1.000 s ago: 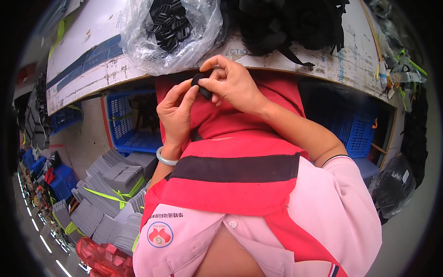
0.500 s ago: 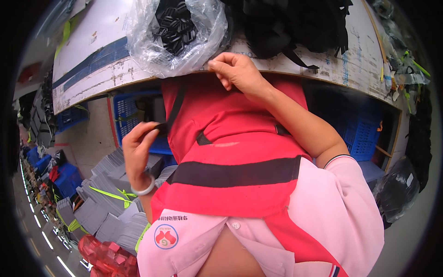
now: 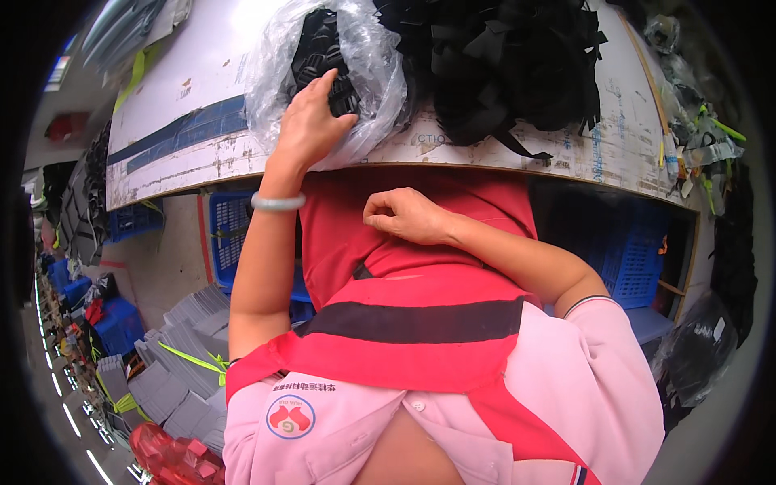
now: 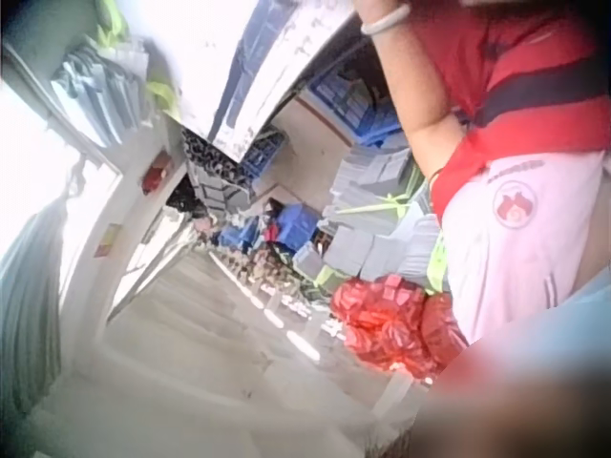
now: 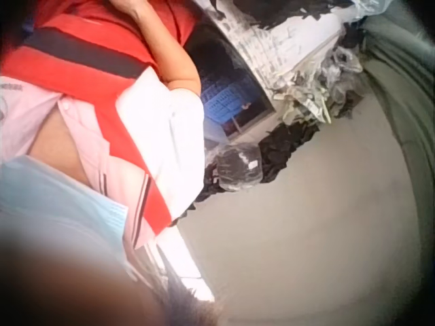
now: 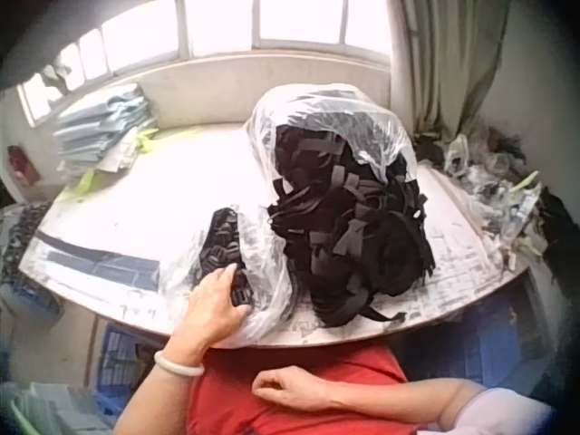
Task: Assembling plastic buckles by threading nylon straps through the buckle slots.
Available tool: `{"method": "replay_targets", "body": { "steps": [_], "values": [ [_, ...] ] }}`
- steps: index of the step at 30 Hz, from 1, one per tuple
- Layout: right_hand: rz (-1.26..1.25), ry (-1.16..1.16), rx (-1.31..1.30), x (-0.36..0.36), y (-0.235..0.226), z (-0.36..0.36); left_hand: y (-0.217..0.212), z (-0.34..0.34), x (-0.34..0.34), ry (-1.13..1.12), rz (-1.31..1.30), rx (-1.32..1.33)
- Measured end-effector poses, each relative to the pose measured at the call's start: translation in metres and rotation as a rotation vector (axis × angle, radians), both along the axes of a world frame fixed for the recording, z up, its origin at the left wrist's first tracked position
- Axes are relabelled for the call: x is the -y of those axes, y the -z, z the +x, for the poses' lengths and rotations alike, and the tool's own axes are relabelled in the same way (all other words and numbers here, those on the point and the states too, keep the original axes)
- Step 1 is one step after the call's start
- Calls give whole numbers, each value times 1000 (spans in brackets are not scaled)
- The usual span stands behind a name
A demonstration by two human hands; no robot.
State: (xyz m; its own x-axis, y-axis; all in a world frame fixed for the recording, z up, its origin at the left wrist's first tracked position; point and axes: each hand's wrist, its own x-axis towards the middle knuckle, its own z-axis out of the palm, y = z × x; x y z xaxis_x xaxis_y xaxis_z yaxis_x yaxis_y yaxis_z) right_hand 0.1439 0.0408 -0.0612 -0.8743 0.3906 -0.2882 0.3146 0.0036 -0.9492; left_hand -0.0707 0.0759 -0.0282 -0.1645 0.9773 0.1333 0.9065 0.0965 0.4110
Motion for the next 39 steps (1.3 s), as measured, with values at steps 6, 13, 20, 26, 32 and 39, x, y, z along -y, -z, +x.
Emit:
{"method": "replay_targets", "body": {
  "steps": [6,13,20,26,32,39],
  "values": [
    [-94,65,81,-12,7,12,5,8,-40,-2,-68,-90],
    [22,40,20,-13,16,14,14,-33,-54,-263,-23,1084],
    [-78,26,102,-14,16,12,9,-44,-58,-274,-148,1843],
    [-94,35,123,-14,6,7,16,-51,-56,-197,-111,2009],
    [242,394,-212,-20,-32,6,-11,-21,-17,-124,-96,2165],
    [587,210,-461,-39,-72,7,-6,46,71,18,-246,2315]
  ]
}}
